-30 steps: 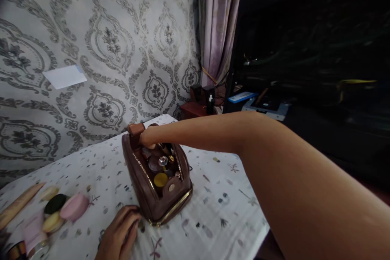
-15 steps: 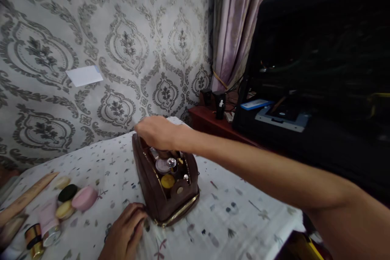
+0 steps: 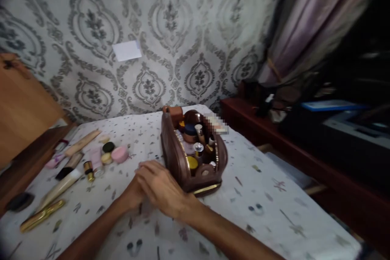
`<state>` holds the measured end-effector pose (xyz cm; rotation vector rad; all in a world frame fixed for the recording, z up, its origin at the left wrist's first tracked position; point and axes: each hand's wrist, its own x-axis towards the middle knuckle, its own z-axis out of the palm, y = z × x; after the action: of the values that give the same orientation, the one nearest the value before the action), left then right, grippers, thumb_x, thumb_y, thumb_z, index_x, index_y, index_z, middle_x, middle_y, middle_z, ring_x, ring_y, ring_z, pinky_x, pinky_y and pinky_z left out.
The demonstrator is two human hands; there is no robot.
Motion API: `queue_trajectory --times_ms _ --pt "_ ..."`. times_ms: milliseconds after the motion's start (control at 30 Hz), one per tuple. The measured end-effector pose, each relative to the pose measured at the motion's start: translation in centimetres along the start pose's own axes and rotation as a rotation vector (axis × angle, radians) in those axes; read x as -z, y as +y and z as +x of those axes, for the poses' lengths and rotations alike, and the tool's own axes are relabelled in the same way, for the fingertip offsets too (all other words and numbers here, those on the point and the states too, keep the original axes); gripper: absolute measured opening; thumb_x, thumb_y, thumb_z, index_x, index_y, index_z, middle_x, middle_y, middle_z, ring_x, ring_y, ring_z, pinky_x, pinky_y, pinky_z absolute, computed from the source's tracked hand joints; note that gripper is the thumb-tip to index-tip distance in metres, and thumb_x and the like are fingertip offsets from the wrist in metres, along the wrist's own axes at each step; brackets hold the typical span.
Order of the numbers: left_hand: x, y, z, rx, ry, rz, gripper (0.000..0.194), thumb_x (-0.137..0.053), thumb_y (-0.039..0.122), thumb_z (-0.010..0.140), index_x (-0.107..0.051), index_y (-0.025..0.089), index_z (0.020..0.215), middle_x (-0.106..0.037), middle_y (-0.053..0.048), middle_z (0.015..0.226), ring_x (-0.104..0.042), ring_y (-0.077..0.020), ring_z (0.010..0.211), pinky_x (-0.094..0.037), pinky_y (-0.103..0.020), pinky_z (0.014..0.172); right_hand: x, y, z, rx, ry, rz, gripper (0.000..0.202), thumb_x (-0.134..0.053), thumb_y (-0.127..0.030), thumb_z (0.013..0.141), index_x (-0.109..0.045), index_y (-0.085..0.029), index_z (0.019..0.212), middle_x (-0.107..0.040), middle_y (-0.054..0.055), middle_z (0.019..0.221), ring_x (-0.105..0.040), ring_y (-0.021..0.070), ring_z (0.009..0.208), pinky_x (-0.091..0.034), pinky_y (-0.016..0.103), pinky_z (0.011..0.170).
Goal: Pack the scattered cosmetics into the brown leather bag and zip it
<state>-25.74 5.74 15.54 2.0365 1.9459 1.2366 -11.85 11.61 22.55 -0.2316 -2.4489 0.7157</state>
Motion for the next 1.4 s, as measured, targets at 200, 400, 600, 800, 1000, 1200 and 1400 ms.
queue_trajectory --times_ms 200,400,600,800,1000,1200,1400 --pt "5.3 -2.4 1.2 0.09 0.029 0.17 0.024 -0.041 0.011 0.088 -0.063 0.016 0.097 -0.066 -0.009 0.096 -0.062 -0.0232 0.092 -0.053 -0.039 0.083 -3.7 2.0 1.5 -0.085 0.145 0.203 0.034 -0.036 -0.017 0.1 -0.055 -0.021 0.128 -0.061 0.012 0.124 -0.058 0.021 0.12 -0.048 0.042 0.106" --pt "9.2 -5.6 0.8 0.167 0.147 0.731 0.032 -0.047 0.03 0.096 -0.06 0.012 0.119 -0.06 -0.019 0.119 -0.054 -0.0348 0.11 -0.046 -0.05 0.092 -9.4 3.4 4.6 -0.363 0.102 0.326 0.031 -0.042 -0.014 0.095 -0.055 -0.018 0.123 -0.065 0.012 0.118 -0.064 0.0216 0.109 -0.055 0.037 0.092" --pt "8.1 -8.1 -0.1 0.065 0.139 0.902 0.046 -0.041 0.039 0.099 -0.055 0.006 0.128 -0.063 -0.024 0.121 -0.049 -0.0413 0.124 -0.043 -0.053 0.095 -12.4 4.1 5.1 -0.429 0.179 0.283 0.036 -0.046 -0.008 0.089 -0.054 -0.018 0.123 -0.066 0.009 0.11 -0.067 0.0187 0.094 -0.057 0.03 0.078" --pt "7.6 -8.7 0.0 0.044 0.177 0.911 0.043 -0.036 0.037 0.099 -0.058 0.01 0.122 -0.067 -0.021 0.112 -0.054 -0.0386 0.118 -0.043 -0.052 0.093 -12.5 4.5 4.0 -0.335 0.223 0.278 0.038 -0.047 -0.009 0.088 -0.054 -0.019 0.124 -0.065 0.007 0.104 -0.064 0.0171 0.084 -0.056 0.032 0.082" --pt "7.7 -8.5 0.3 0.117 0.198 0.717 0.049 -0.041 0.041 0.096 -0.052 0.009 0.131 -0.064 -0.02 0.111 -0.059 -0.0367 0.103 -0.048 -0.05 0.088 -13.3 5.3 4.0 -0.271 0.31 0.381 0.041 -0.049 -0.011 0.087 -0.055 -0.022 0.126 -0.064 0.008 0.113 -0.063 0.0194 0.094 -0.053 0.039 0.091" --pt "7.5 -6.9 0.0 0.271 0.282 0.171 0.059 -0.06 0.044 0.087 -0.043 0.019 0.138 -0.056 -0.015 0.132 -0.055 -0.0322 0.121 -0.044 -0.051 0.103 -13.3 5.9 4.1 -0.324 0.304 0.731 0.047 -0.05 -0.028 0.093 -0.049 -0.023 0.139 -0.057 0.012 0.137 -0.062 0.0217 0.108 -0.056 0.038 0.088" --pt "7.2 -5.9 0.0 0.348 0.29 -0.321 0.065 -0.072 0.039 0.079 -0.043 0.026 0.136 -0.052 -0.011 0.134 -0.054 -0.0276 0.124 -0.045 -0.046 0.104 -12.8 5.7 4.4 -0.344 0.311 0.972 0.054 -0.058 -0.046 0.09 -0.052 -0.027 0.14 -0.059 0.01 0.135 -0.064 0.0218 0.102 -0.058 0.038 0.084"
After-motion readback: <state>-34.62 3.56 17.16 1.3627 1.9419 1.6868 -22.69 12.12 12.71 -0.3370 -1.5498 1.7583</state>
